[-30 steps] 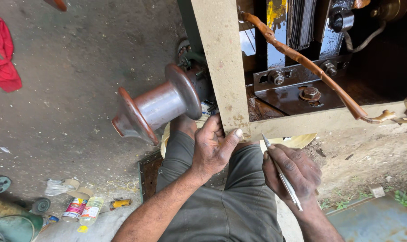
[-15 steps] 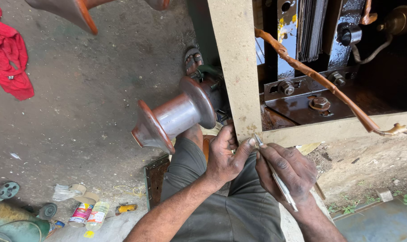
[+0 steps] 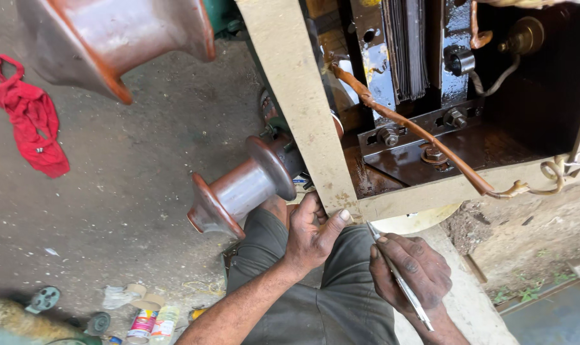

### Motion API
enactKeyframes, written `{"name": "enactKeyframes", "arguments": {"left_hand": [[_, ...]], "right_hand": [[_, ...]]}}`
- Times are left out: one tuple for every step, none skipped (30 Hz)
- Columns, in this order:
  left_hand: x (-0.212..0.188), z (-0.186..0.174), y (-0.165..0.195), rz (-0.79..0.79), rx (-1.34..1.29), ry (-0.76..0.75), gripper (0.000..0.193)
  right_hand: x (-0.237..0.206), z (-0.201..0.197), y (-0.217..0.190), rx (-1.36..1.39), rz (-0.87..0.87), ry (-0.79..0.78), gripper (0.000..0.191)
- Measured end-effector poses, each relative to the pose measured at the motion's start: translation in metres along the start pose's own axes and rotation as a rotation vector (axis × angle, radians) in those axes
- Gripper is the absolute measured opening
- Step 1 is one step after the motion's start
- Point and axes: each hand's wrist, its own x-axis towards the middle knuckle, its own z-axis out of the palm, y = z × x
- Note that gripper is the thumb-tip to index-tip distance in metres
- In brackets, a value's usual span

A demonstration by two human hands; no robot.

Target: The person marks the wooden frame of an electrical machine with a pen, then cuts a piece of stiff insulating board with pliers, bending and trimming it to shape. They hold the curved board up against the machine, checking the fit as they continue cutting.

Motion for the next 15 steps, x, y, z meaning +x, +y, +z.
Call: {"name": "enactKeyframes", "arguments": {"left_hand": [[-0.001,-0.001,-0.001,0.001,0.026,0.002,0.03],[-0.001,-0.001,-0.001,0.002,0.05,0.003,0.031],[-0.002,-0.002,-0.002,0.003,0.075,0.006,0.031],[-0.002,-0.004,-0.003,0.006,0.104,-0.004,0.031],[-0.002,-0.005,-0.004,0.009,0.132,-0.013,0.031],[-0.002,-0.006,-0.005,0.014,0.159,-0.02,0.031],[-0.002,-0.006,-0.005,0.044,0.178,-0.026,0.031],[-0.002,-0.007,-0.006,0.073,0.197,-0.031,0.031],[-0.002,-0.007,-0.007,0.105,0.213,-0.037,0.031],[-0.002,-0.006,-0.007,0.114,0.186,-0.031,0.03],[-0.002,-0.005,-0.008,0.121,0.158,-0.024,0.03],[-0.002,-0.004,-0.009,0.127,0.131,-0.016,0.03],[-0.002,-0.003,-0.01,0.114,0.139,-0.024,0.028],[-0.001,-0.003,-0.012,0.102,0.148,-0.031,0.027],[-0.001,-0.003,-0.013,0.091,0.16,-0.036,0.026]], "right_hand": [[0.002,0.003,0.001,0.02,-0.011,0.005,0.024],[0.004,0.004,0.001,0.027,-0.009,-0.008,0.026],[0.006,0.006,0.001,0.036,-0.008,-0.021,0.027],[0.008,0.008,0.001,0.048,-0.009,-0.036,0.028],[0.01,0.01,0.001,0.055,-0.009,-0.055,0.03],[0.011,0.011,0.0,0.061,-0.011,-0.076,0.031],[0.013,0.012,0.0,0.068,-0.017,-0.099,0.032],[0.014,0.013,-0.001,0.078,-0.021,-0.116,0.032],[0.016,0.014,-0.002,0.084,-0.028,-0.133,0.033],[0.017,0.016,-0.002,0.088,-0.037,-0.15,0.034],[0.018,0.018,-0.003,0.078,-0.036,-0.154,0.034],[0.019,0.02,-0.003,0.069,-0.035,-0.158,0.035],[0.02,0.022,-0.004,0.059,-0.035,-0.161,0.035],[0.021,0.023,-0.004,0.05,-0.032,-0.159,0.034],[0.021,0.024,-0.004,0.046,-0.031,-0.157,0.034]]}}
